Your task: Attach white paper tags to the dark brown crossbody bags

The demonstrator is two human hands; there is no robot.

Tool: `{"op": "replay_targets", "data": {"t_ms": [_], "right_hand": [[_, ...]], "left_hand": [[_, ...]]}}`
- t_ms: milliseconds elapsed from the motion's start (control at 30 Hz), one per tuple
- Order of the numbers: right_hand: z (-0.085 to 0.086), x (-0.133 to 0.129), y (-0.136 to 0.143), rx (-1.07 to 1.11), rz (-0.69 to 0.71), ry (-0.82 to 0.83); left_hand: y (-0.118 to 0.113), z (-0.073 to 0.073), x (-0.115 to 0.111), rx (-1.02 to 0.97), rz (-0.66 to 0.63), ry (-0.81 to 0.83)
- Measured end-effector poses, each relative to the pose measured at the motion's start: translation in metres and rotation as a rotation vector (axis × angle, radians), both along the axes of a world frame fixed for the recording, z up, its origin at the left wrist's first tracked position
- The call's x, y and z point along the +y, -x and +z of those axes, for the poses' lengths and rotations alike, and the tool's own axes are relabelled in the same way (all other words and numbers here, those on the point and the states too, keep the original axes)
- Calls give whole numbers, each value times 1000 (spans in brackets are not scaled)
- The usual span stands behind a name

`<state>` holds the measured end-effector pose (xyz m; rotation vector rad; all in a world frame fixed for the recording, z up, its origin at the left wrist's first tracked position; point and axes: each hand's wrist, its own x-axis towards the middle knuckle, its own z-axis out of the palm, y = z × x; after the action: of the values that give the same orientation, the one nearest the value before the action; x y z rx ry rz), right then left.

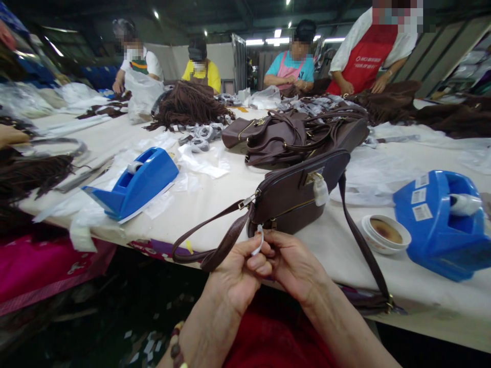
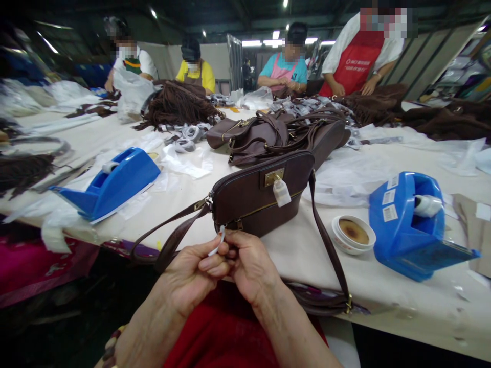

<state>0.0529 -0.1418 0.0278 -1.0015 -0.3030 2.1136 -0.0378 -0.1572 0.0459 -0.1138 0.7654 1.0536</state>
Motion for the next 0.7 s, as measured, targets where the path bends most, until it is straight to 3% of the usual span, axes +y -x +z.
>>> {"op": "replay_targets", "data": {"t_ms": [267,367,500,700], "right_hand": [[-7,-2,1,-21,8,-99],[-2,-11,-4,-146,-29,-243],[2,-23,-13,-348,-219,-367],[-7,-31,-18,-478,-193,-436]], "left_hand": [[1,-1,-2,130,37,-66],[1,-2,-6,264,68,-131],[-2,-4,-8,356,99,-208],[-9,-5,-8,404,208,-192]]}}
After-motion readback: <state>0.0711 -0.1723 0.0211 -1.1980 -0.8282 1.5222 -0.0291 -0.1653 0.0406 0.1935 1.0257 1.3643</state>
